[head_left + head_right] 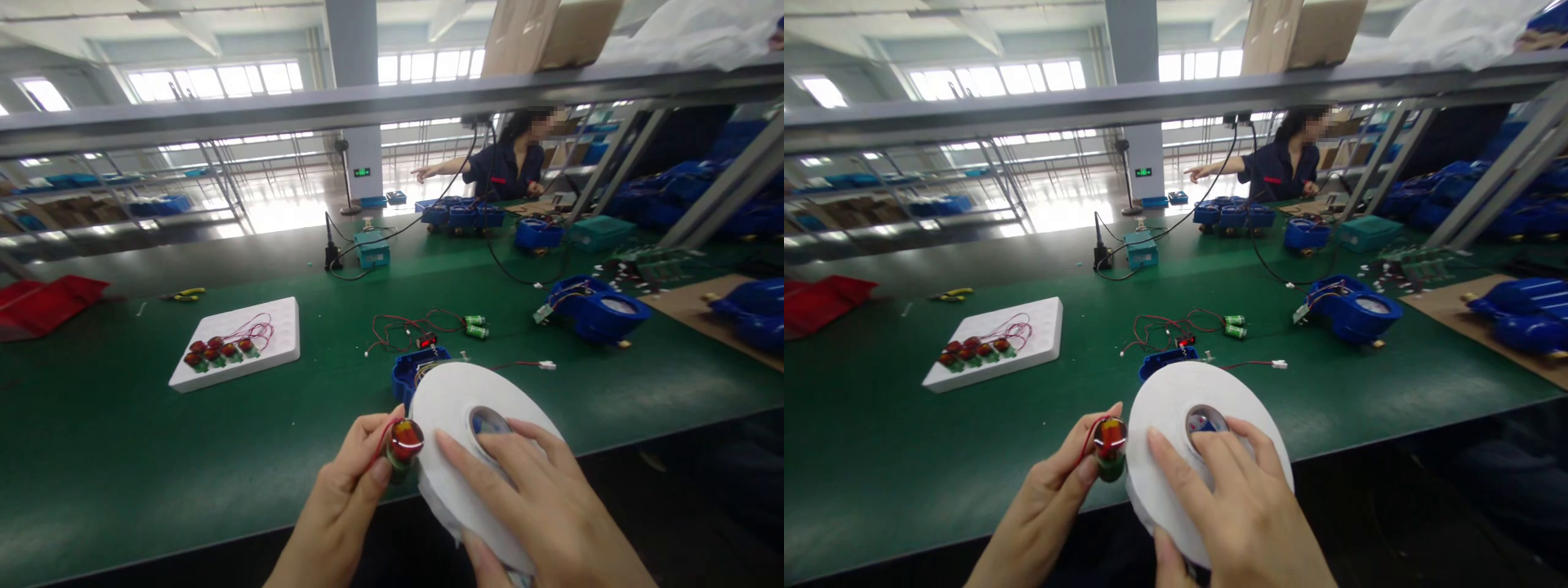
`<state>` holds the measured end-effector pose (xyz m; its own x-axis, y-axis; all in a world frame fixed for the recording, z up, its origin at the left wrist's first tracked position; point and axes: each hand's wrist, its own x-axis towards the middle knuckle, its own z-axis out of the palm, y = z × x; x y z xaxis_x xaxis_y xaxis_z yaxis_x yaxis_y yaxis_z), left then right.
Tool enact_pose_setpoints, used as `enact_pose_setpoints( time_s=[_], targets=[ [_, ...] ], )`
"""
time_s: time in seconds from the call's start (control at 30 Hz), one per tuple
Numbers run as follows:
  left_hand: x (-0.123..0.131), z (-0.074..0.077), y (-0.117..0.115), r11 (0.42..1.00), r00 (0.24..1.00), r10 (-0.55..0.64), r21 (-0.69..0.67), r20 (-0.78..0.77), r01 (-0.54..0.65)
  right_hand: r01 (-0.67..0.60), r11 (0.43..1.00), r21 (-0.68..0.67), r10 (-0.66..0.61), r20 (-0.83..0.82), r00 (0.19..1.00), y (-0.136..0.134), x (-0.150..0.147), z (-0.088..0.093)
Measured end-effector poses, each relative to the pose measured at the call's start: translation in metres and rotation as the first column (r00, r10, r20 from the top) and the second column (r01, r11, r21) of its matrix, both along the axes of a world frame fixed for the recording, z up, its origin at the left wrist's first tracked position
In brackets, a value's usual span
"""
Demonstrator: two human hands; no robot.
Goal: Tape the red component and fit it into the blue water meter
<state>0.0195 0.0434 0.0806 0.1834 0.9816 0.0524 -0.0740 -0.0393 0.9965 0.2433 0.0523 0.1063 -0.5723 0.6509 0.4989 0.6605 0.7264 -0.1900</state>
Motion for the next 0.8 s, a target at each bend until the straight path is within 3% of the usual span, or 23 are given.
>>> enact_pose_setpoints(
  time_s=[0.13,0.3,0.53,0.67,0.8],
  targets=[
    [-0.004,-0.002,0.003,0.999,0.999,0.035,0.009,-0.02,-0.035,0.006,1.0,0.027,-0.006,0.019,1.0,0.001,-0.001,0.001],
    [0.005,-0.013,0.008,0.991,0.979,0.128,0.017,0.161,-0.132,0.005,0.997,0.074,-0.01,0.068,0.998,0.0,-0.002,0.0],
    [0.021,-0.011,0.007,0.951,0.884,0.309,-0.116,0.351,-0.286,0.041,0.99,0.136,-0.049,0.06,0.997,-0.002,-0.009,-0.005],
    [0.015,-0.014,0.006,0.972,0.922,0.232,-0.102,0.309,-0.21,0.039,0.997,0.061,-0.039,-0.007,0.999,-0.003,-0.009,-0.004],
    [0.003,-0.015,0.006,0.997,0.993,0.067,-0.049,0.095,-0.062,-0.023,1.0,-0.004,0.023,-0.006,1.0,-0.001,-0.003,-0.001]
  ],
)
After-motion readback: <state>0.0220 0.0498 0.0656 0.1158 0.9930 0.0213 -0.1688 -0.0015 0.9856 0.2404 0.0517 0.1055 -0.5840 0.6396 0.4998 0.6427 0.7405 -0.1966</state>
